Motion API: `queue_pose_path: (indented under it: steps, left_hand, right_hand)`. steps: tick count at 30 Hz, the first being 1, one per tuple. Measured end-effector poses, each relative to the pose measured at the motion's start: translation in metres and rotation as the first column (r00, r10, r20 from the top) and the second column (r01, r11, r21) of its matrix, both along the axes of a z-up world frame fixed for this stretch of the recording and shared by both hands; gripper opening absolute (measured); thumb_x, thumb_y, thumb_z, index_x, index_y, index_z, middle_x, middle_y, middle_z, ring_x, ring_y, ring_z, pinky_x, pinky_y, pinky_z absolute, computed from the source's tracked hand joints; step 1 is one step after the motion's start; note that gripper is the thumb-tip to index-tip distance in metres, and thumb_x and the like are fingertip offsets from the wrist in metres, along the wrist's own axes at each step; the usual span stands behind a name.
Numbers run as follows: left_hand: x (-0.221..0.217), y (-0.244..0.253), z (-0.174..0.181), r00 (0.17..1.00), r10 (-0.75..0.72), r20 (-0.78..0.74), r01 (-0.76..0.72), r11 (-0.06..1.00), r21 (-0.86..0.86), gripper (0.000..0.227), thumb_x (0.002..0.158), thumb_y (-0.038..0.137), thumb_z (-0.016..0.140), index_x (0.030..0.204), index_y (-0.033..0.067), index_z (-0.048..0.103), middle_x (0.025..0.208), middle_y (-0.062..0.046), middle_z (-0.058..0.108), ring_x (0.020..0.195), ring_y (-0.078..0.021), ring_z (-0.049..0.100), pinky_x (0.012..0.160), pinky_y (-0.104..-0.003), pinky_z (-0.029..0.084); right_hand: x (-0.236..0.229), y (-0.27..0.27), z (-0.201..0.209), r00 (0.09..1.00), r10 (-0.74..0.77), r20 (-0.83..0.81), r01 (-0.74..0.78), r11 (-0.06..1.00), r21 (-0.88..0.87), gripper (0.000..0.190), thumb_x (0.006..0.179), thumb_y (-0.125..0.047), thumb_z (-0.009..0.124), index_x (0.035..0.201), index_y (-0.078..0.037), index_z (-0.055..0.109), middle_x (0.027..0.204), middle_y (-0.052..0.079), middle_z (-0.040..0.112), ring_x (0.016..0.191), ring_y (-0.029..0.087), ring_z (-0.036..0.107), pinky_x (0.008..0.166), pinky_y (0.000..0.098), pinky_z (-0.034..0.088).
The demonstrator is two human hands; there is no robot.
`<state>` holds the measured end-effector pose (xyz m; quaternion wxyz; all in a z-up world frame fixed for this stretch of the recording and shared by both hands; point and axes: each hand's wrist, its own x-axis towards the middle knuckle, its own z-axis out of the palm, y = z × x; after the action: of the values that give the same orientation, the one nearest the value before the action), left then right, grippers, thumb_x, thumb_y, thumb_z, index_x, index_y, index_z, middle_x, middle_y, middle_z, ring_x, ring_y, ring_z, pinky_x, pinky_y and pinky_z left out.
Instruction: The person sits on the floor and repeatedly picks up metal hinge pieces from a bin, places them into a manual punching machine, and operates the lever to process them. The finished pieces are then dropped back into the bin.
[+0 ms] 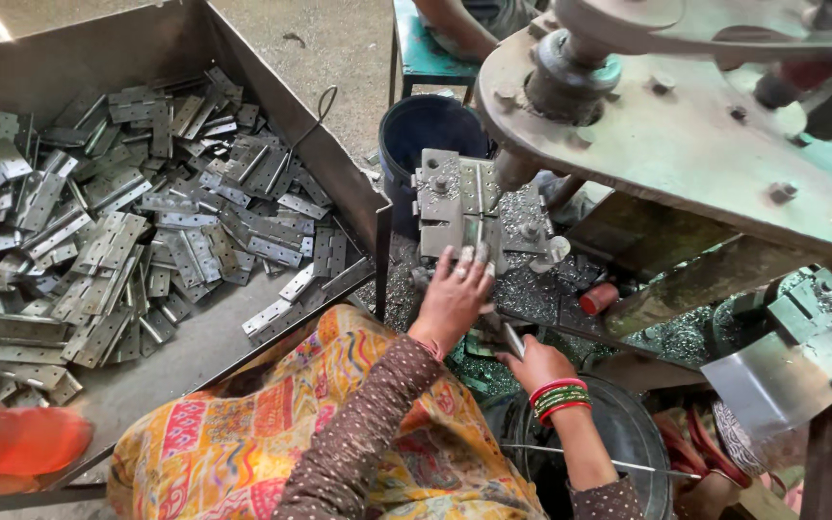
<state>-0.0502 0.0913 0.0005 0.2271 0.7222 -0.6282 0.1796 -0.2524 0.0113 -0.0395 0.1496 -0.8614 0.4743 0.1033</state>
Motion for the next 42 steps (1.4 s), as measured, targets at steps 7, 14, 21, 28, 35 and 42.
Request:
queue_pose_path:
  steps: [7, 14, 21, 28, 35, 42]
  left_hand:
    - [-0.024, -0.014, -0.018, 0.968, 0.249, 0.037, -0.252, 0.961, 0.111, 0.047, 0.088, 0.025, 0.057, 0.125, -0.0022, 0.067, 0.141, -0.017, 0.056, 0.138, -0.0333, 0.049, 0.121, -0.06, 0.019]
    - [0.007, -0.053, -0.015, 0.967, 0.255, -0.027, -0.239, 0.934, 0.266, 0.036, 0.099, 0.023, 0.05, 0.116, 0.0003, 0.071, 0.147, -0.019, 0.055, 0.14, -0.0356, 0.049, 0.124, -0.063, 0.008]
    - [0.009, -0.053, -0.017, 0.961, 0.278, -0.004, -0.272, 0.946, 0.177, 0.04, 0.093, 0.018, 0.051, 0.121, -0.0014, 0.071, 0.137, -0.016, 0.062, 0.134, -0.0318, 0.054, 0.125, -0.061, 0.008]
    - [0.012, -0.058, -0.009, 0.953, 0.301, 0.011, -0.302, 0.953, 0.038, 0.044, 0.083, 0.021, 0.054, 0.114, -0.0025, 0.074, 0.126, -0.015, 0.064, 0.128, -0.0313, 0.057, 0.121, -0.062, 0.011]
    - [0.011, -0.05, -0.01, 0.968, 0.233, -0.09, -0.222, 0.967, 0.123, 0.032, 0.091, 0.017, 0.054, 0.109, 0.0008, 0.076, 0.134, -0.016, 0.062, 0.136, -0.0331, 0.051, 0.124, -0.062, 0.011]
    - [0.026, -0.075, -0.009, 0.965, 0.26, -0.046, -0.244, 0.945, 0.215, 0.029, 0.091, 0.015, 0.052, 0.105, 0.0067, 0.077, 0.14, -0.014, 0.06, 0.14, -0.031, 0.047, 0.122, -0.063, 0.009]
  right_hand:
    - [-0.002, -0.002, -0.005, 1.0, 0.028, 0.0, -0.028, 1.0, -0.004, 0.054, 0.086, -0.059, 0.068, 0.101, -0.007, 0.062, 0.091, 0.022, 0.074, 0.088, 0.044, 0.071, 0.078, 0.0534, 0.056]
    - [0.0, 0.006, 0.003, 1.0, -0.01, -0.005, 0.01, 1.0, 0.021, 0.05, 0.087, -0.056, 0.068, 0.101, -0.008, 0.062, 0.092, 0.022, 0.074, 0.088, 0.043, 0.071, 0.078, 0.0527, 0.056]
    - [-0.012, -0.005, -0.025, 0.996, 0.059, 0.06, -0.059, 0.998, -0.011, 0.052, 0.086, -0.056, 0.068, 0.101, -0.007, 0.063, 0.087, 0.022, 0.074, 0.084, 0.042, 0.072, 0.075, 0.0522, 0.056]
    - [-0.04, 0.019, -0.129, 0.936, -0.109, 0.335, 0.107, 0.994, 0.025, 0.043, 0.089, -0.047, 0.066, 0.105, -0.007, 0.061, 0.075, 0.024, 0.072, 0.071, 0.045, 0.071, 0.064, 0.055, 0.056]
    - [-0.034, -0.011, -0.109, 0.983, -0.041, 0.179, 0.016, 0.99, 0.139, 0.051, 0.084, -0.053, 0.072, 0.103, -0.007, 0.064, 0.084, 0.026, 0.073, 0.082, 0.045, 0.072, 0.073, 0.0526, 0.057]
    - [-0.034, 0.0, -0.098, 0.984, -0.085, 0.159, 0.063, 0.988, 0.139, 0.051, 0.09, -0.053, 0.065, 0.103, -0.004, 0.059, 0.082, 0.027, 0.073, 0.079, 0.045, 0.072, 0.072, 0.0534, 0.056]
